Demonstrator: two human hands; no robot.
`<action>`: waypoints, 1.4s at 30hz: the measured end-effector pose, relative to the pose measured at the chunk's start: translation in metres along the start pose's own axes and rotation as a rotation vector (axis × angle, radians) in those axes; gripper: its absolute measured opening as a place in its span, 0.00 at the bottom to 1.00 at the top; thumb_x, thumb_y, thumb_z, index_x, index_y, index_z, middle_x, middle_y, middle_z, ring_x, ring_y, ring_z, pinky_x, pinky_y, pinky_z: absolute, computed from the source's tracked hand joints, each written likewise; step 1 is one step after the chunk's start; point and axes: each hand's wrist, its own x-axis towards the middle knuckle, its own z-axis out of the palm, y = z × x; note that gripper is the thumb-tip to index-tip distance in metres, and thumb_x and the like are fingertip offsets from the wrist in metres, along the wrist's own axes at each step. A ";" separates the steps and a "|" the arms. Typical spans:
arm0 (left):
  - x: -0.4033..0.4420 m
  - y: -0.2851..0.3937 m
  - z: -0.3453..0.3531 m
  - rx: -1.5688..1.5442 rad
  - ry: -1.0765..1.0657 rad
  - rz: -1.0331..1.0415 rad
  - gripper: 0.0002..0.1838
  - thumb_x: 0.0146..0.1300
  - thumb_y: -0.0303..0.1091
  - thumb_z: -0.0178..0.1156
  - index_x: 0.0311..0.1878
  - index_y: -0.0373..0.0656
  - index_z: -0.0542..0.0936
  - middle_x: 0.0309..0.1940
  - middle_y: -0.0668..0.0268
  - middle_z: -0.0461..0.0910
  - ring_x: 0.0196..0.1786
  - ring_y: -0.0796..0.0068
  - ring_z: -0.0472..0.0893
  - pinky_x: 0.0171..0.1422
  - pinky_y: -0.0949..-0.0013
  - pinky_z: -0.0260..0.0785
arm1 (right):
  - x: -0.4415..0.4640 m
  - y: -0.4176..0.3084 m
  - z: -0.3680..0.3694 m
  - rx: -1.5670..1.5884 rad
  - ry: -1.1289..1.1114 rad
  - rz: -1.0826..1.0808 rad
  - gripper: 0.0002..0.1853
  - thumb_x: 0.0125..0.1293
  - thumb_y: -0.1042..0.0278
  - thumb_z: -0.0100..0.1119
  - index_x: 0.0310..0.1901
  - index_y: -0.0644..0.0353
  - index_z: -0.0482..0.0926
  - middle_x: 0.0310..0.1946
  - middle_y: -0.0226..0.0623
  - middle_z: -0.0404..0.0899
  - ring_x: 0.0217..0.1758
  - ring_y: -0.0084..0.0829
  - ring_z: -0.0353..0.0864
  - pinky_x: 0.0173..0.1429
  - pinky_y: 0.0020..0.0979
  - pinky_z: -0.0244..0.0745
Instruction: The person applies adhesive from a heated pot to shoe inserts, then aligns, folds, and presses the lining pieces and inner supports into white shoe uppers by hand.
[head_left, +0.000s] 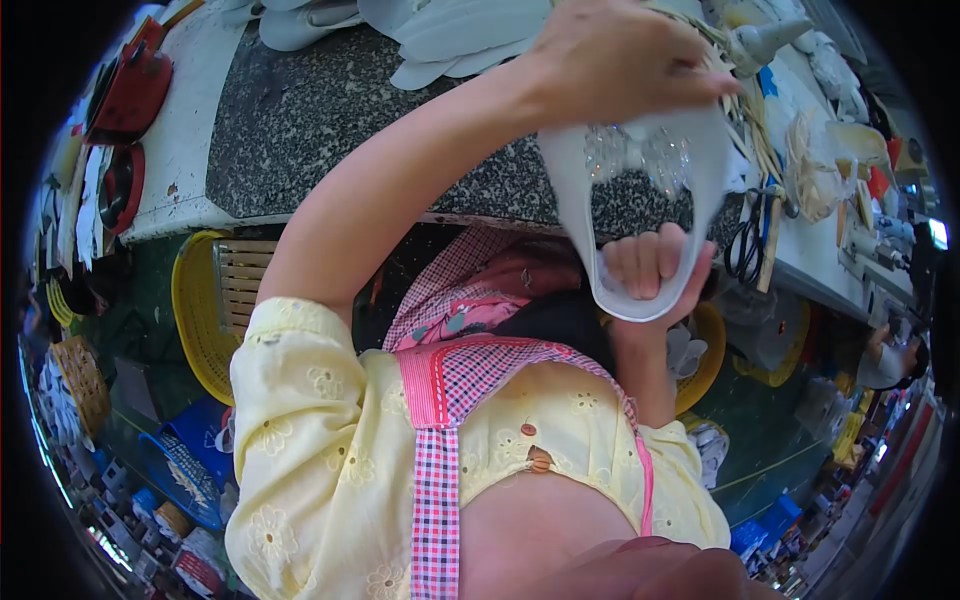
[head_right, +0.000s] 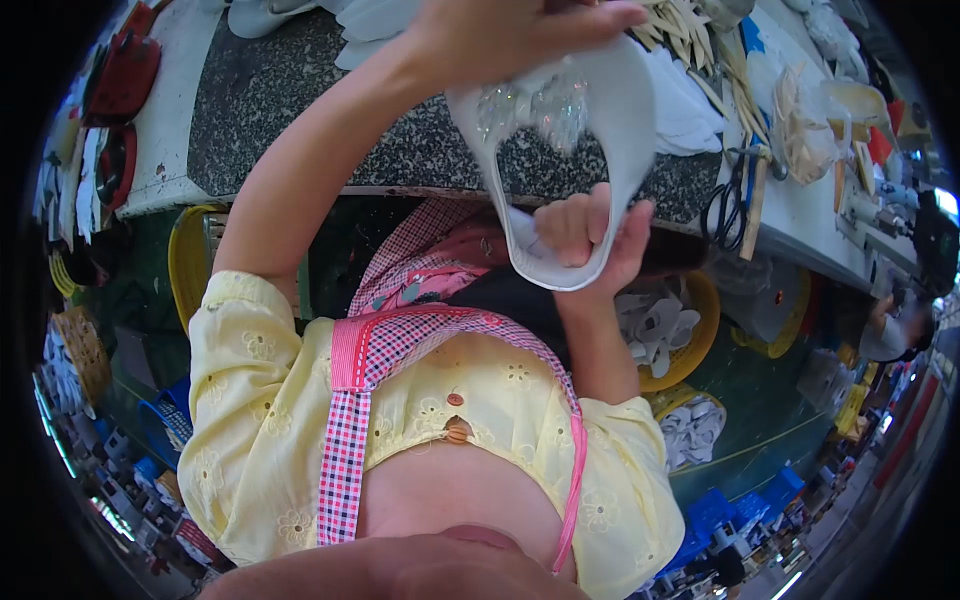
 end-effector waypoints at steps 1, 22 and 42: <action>-0.004 0.019 -0.011 0.065 0.141 0.215 0.09 0.51 0.40 0.60 0.24 0.46 0.77 0.13 0.68 0.69 0.17 0.74 0.69 0.22 0.69 0.60 | 0.001 -0.001 -0.004 -0.117 -0.062 -0.087 0.23 0.68 0.43 0.34 0.24 0.53 0.66 0.14 0.26 0.62 0.18 0.22 0.59 0.30 0.24 0.54; -0.035 0.066 -0.051 0.117 0.462 0.410 0.14 0.44 0.39 0.69 0.18 0.44 0.74 0.09 0.71 0.64 0.11 0.82 0.63 0.18 0.76 0.51 | 0.043 -0.003 -0.026 -0.459 -0.064 -0.454 0.25 0.66 0.44 0.35 0.35 0.60 0.72 0.27 0.34 0.73 0.37 0.34 0.66 0.43 0.38 0.63; -0.089 -0.016 -0.012 0.848 -0.357 0.627 0.17 0.48 0.36 0.57 0.44 0.52 0.72 0.34 0.72 0.70 0.52 0.77 0.69 0.70 0.47 0.45 | 0.092 -0.026 -0.042 -2.292 -0.975 -0.481 0.12 0.44 0.72 0.58 0.34 0.61 0.74 0.42 0.37 0.75 0.58 0.36 0.69 0.60 0.36 0.62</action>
